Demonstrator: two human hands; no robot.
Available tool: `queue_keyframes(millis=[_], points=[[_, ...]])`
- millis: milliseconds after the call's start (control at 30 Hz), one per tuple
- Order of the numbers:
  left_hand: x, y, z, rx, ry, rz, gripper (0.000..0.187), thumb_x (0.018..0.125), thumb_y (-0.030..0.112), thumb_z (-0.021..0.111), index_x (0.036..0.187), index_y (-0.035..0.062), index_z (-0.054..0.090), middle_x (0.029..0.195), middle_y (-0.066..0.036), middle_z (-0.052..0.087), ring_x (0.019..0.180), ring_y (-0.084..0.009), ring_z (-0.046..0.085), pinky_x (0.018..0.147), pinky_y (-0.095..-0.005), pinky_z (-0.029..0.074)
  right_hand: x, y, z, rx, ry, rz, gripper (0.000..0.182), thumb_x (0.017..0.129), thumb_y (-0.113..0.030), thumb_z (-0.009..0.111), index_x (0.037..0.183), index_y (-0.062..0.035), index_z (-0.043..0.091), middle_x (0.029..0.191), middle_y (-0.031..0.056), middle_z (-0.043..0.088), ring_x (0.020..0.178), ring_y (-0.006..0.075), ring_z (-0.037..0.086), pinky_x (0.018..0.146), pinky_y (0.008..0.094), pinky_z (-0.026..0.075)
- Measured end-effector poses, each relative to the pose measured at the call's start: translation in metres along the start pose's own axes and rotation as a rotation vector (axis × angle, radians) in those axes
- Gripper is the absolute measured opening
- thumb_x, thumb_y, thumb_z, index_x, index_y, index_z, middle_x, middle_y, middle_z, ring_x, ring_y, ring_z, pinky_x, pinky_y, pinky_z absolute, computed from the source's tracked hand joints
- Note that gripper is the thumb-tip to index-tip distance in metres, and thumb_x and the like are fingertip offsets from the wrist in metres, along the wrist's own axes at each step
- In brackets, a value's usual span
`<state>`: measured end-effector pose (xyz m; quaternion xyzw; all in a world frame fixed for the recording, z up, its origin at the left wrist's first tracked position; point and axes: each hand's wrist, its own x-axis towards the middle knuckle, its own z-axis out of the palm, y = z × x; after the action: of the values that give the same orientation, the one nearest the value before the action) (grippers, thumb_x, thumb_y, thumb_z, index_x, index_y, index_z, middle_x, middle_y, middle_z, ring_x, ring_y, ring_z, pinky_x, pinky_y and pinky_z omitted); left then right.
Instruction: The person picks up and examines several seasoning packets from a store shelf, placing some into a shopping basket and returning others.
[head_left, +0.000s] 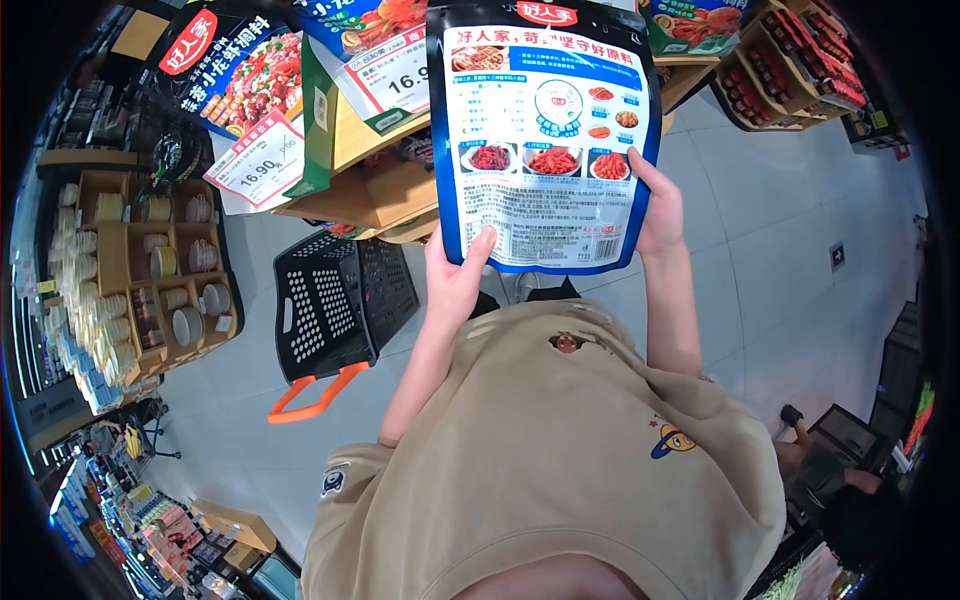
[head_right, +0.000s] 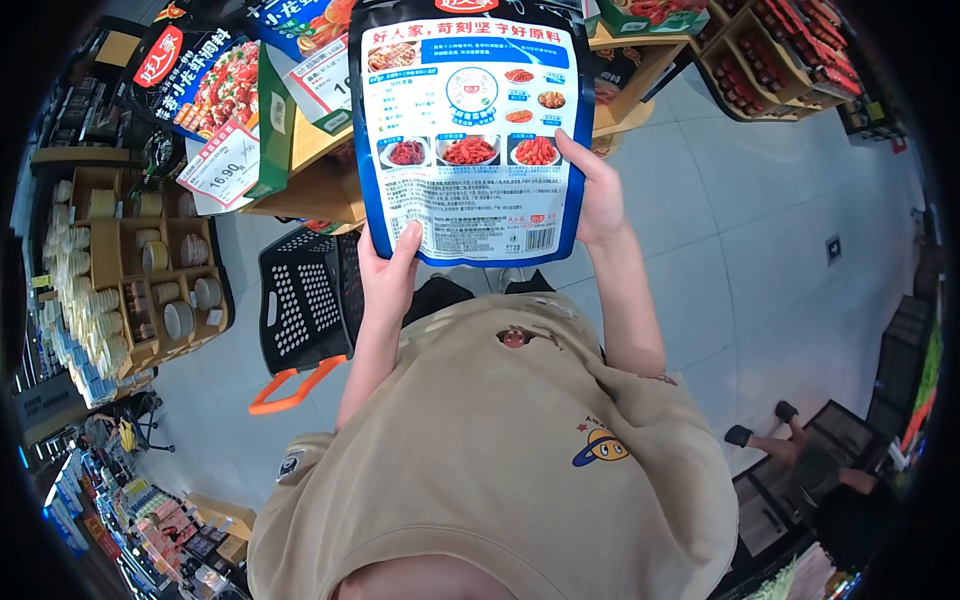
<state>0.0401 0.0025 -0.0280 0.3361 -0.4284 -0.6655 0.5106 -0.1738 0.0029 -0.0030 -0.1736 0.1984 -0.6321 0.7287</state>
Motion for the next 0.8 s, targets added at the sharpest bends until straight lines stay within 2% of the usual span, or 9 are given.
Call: queue_keyframes(millis=[167, 333, 567, 633, 800], points=[[-0.005, -0.001, -0.012, 0.013, 0.025, 0.01, 0.026, 0.08, 0.009, 0.052, 0.103, -0.0018, 0.047, 0.094, -0.006, 0.055, 0.083, -0.0092, 0.051, 0.073, -0.0228, 0.041, 0.0, 0.011, 0.008, -0.147, 0.13, -0.02, 0.041, 0.085, -0.019, 0.035, 0.119, 0.0035, 0.03, 0.117, 0.0157, 0.043, 0.104, 0.0244, 0.046, 0.087, 0.0347, 0.037], [-0.008, -0.001, -0.02, 0.011, 0.054, 0.009, 0.026, 0.08, 0.009, 0.053, 0.103, -0.0018, 0.047, 0.094, -0.007, 0.055, 0.083, -0.0095, 0.051, 0.073, -0.0227, 0.041, 0.004, 0.018, 0.007, -0.089, 0.009, -0.004, 0.042, 0.085, -0.019, 0.033, 0.12, 0.0032, 0.029, 0.118, 0.0156, 0.041, 0.106, 0.0245, 0.045, 0.088, 0.0356, 0.035], [-0.013, -0.007, -0.028, 0.019, 0.054, 0.051, 0.026, 0.08, 0.009, 0.053, 0.102, -0.0021, 0.047, 0.093, -0.006, 0.055, 0.083, -0.0093, 0.051, 0.072, -0.0223, 0.041, 0.004, 0.025, 0.0, -0.153, -0.034, -0.015, 0.043, 0.085, -0.02, 0.033, 0.121, 0.0032, 0.027, 0.12, 0.0156, 0.04, 0.106, 0.025, 0.044, 0.089, 0.036, 0.035], [-0.012, -0.004, -0.027, 0.029, 0.059, 0.063, 0.026, 0.08, 0.009, 0.053, 0.102, -0.0021, 0.047, 0.093, -0.006, 0.056, 0.083, -0.0093, 0.051, 0.072, -0.0223, 0.041, 0.006, 0.024, 0.002, 0.016, -0.158, 0.035, 0.043, 0.085, -0.02, 0.032, 0.121, 0.0034, 0.027, 0.12, 0.016, 0.039, 0.107, 0.0255, 0.043, 0.089, 0.036, 0.035], [-0.012, 0.002, -0.024, 0.021, 0.068, 0.086, 0.025, 0.08, 0.009, 0.052, 0.102, -0.0021, 0.048, 0.093, -0.007, 0.056, 0.082, -0.0092, 0.051, 0.072, -0.0225, 0.041, 0.012, 0.022, 0.013, -0.005, -0.152, 0.036, 0.042, 0.085, -0.019, 0.032, 0.12, 0.0036, 0.027, 0.12, 0.0164, 0.039, 0.106, 0.0257, 0.044, 0.088, 0.0357, 0.036]])
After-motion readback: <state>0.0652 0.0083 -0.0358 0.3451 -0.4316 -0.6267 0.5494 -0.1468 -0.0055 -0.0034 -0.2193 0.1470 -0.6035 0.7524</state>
